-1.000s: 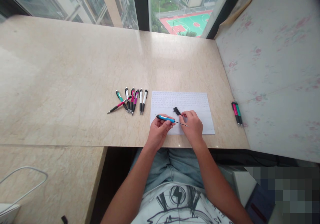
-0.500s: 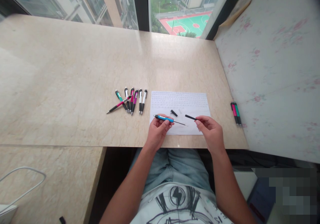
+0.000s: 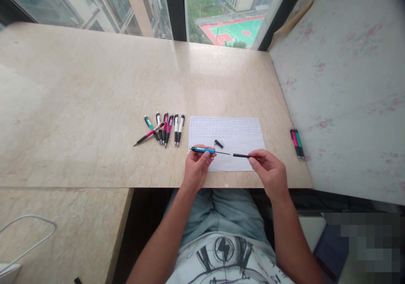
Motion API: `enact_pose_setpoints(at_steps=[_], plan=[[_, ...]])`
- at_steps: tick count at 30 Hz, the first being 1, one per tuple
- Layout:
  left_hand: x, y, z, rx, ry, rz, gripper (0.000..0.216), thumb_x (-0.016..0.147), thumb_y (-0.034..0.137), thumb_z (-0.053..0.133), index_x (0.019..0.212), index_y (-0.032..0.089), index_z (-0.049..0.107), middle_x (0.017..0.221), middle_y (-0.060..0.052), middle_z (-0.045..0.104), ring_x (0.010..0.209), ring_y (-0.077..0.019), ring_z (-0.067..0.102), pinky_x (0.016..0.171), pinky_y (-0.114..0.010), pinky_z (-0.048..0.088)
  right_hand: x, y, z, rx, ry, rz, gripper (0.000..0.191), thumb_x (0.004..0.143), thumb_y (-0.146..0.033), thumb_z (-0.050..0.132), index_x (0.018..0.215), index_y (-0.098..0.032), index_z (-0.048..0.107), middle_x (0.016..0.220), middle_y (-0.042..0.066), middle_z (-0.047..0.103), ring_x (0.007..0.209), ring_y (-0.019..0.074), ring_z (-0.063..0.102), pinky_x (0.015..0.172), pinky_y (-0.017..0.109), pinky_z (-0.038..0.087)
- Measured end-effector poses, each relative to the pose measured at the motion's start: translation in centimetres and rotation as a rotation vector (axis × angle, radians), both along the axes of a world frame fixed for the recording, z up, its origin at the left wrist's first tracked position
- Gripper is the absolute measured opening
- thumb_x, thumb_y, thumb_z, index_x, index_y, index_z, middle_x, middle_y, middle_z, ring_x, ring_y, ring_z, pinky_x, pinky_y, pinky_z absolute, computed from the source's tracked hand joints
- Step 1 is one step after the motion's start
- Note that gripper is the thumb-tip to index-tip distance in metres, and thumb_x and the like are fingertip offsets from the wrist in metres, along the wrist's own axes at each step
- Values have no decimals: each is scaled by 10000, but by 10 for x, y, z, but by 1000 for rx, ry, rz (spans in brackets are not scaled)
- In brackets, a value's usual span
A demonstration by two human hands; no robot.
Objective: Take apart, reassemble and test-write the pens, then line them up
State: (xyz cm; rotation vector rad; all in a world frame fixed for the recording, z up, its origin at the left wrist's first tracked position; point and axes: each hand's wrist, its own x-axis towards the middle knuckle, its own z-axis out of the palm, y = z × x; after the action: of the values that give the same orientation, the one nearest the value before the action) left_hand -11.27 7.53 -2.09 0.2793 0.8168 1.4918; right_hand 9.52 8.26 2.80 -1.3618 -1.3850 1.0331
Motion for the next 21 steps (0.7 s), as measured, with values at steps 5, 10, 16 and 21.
enact_pose_setpoints(at_steps=[5,10,16,21], plan=[[0,0,1,5,-6,0,251,747,190,815,925,186,638,911,-35,746,765,-115,702,733,-221,544,-4,0,2,24,-44,29,77,856,-259,691,919,-220,710,868,29,671,806,176,635,734,307,557],[0,0,3,0,-12,-8,260,741,189,819,929,187,640,912,-34,749,763,-111,702,739,-215,544,-6,1,-1,30,-78,35,92,860,-277,683,928,-220,708,879,39,675,807,187,640,714,317,555],[1,0,3,-1,1,-1,257,746,191,814,935,190,639,916,-33,746,765,-113,699,733,-220,541,-8,2,-2,61,-123,40,94,859,-284,675,918,-221,712,874,43,680,799,191,635,686,317,532],[0,0,2,-11,-1,17,264,739,201,822,928,193,638,912,-31,746,763,-112,697,732,-221,536,0,10,-20,39,-84,-140,132,849,-314,670,917,-204,696,812,37,682,716,182,633,627,307,522]])
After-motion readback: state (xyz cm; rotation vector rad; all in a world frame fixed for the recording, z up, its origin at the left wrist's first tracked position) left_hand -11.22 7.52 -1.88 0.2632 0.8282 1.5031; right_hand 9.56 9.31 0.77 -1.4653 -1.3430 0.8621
